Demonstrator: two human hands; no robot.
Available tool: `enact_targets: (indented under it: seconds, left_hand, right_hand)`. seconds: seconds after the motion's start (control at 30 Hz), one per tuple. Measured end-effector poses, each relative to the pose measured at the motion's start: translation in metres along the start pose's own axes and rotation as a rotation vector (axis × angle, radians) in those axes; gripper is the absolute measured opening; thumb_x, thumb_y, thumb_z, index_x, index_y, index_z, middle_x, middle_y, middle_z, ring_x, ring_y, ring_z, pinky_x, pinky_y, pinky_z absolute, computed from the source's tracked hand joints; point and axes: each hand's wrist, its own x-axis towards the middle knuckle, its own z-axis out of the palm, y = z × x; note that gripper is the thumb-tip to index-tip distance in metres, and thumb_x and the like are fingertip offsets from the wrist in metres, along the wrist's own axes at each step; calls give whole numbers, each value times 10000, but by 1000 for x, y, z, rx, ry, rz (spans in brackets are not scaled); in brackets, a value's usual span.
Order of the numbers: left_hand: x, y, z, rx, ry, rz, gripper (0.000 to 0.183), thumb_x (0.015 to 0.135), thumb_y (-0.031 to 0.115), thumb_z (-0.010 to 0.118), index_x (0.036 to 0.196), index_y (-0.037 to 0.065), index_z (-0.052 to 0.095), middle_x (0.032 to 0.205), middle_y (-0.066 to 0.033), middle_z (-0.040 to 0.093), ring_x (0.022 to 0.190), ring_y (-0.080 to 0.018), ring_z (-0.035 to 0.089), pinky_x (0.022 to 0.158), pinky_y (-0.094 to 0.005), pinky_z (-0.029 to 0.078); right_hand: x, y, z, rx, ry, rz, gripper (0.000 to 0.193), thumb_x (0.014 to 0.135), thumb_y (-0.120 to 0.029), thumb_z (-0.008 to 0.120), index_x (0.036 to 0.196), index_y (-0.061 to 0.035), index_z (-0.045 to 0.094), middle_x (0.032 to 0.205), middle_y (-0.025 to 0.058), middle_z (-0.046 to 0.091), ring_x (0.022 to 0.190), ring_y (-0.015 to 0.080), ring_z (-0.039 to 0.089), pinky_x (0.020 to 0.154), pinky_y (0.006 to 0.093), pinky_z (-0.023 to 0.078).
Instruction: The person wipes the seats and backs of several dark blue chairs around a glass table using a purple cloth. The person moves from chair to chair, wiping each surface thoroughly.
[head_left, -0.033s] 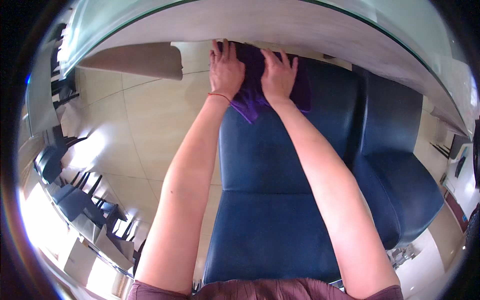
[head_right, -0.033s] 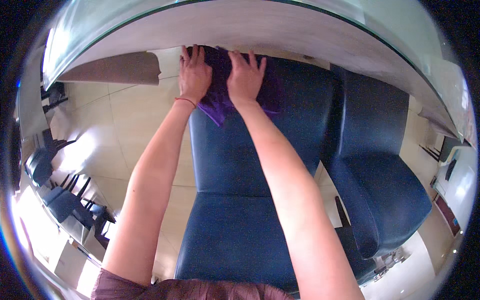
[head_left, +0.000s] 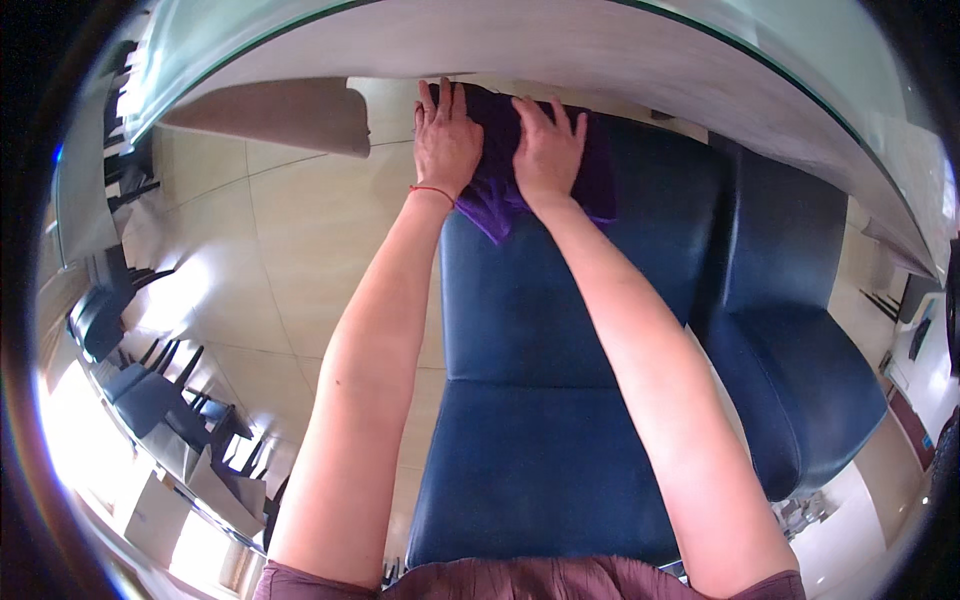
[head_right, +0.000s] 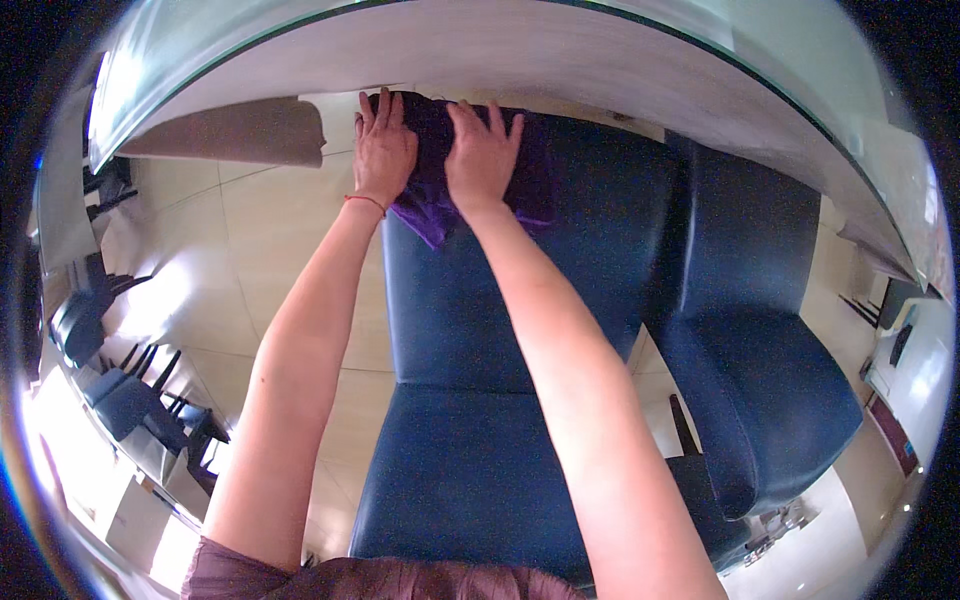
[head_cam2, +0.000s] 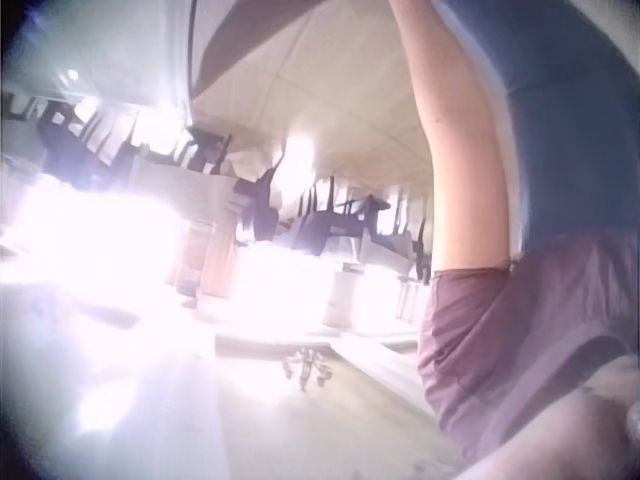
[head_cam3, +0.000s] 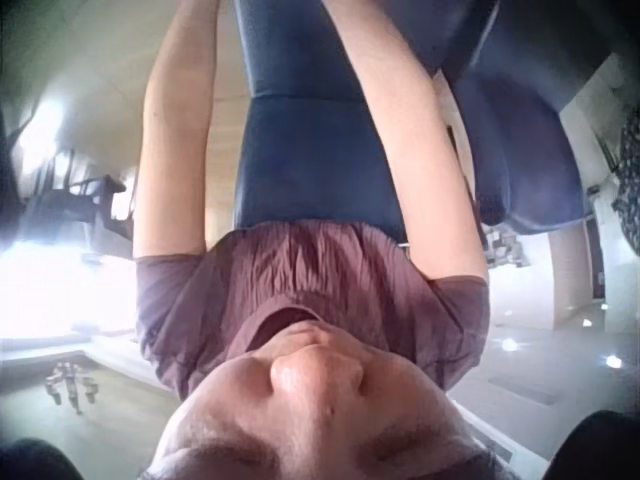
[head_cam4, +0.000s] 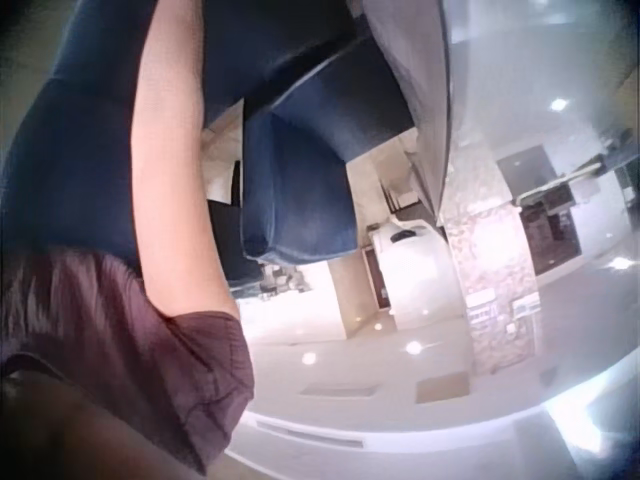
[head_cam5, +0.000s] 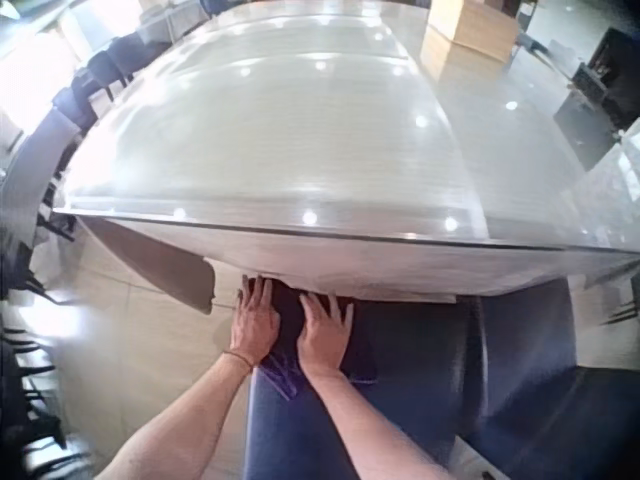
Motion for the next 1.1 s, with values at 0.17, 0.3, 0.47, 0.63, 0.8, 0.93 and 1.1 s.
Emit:
enact_targets:
  seconds: [0.17,0.3,0.47,0.63,0.8,0.93,1.1]
  left_hand:
    - [-64,-46,10,-777,-306,-565,457,1011,240,405,1384,2,520,1341,-308,550,1239,-472,536,1061,-467,430]
    - [-185,-63,51,-1104,-299,-645,466,1069,254,341,1373,-51,519,1263,-233,644,1197,-320,597,1044,-364,440]
    - [-295,-17,9,-1614,-503,-1154,447,1065,225,376,1429,-4,497,1361,-122,594,1236,-197,546,1079,-312,414]
    - [-384,6,-28,-1559,-532,-1171,472,1050,217,360,1450,-16,450,1381,-155,584,1264,-245,546,1081,-341,409]
    - [-369,9,-99,-1120,-992,-996,615,986,292,404,1474,-74,334,1393,-293,528,1312,-362,519,1075,-420,423]
    - [-339,41,-123,-578,-1221,-723,723,950,328,437,1503,-105,266,1484,-332,414,1331,-476,470,1090,-464,422]
    - [-296,135,-139,115,-1439,-332,651,1000,334,431,1479,-104,369,1545,-328,333,1438,-490,318,1157,-598,265]
  right_hand:
    - [-29,-55,14,51,-20,-78,367,911,-143,575,1272,-144,636,1402,33,597,1398,328,425,1172,616,233]
    - [-75,-82,4,127,-180,-175,331,942,-117,543,1253,-126,656,1423,-2,577,1424,299,402,1185,593,223]
    - [-175,-90,-30,210,-444,-233,333,937,-128,519,1229,-99,677,1428,5,573,1448,272,374,1190,580,225]
    - [-240,-90,-70,283,-700,-334,343,958,-110,493,1257,-113,663,1446,3,558,1452,266,371,1201,549,239]
    - [-277,-72,-116,414,-862,-284,300,952,-79,550,1229,-82,663,1381,27,610,1374,280,467,1142,470,350]
    - [-298,-37,-148,515,-857,-95,197,968,-104,566,1119,-33,670,1154,131,696,1101,326,626,922,420,508]
    - [-295,33,-216,202,-963,-54,160,965,-179,590,1037,-59,668,902,173,688,902,365,649,792,460,527]
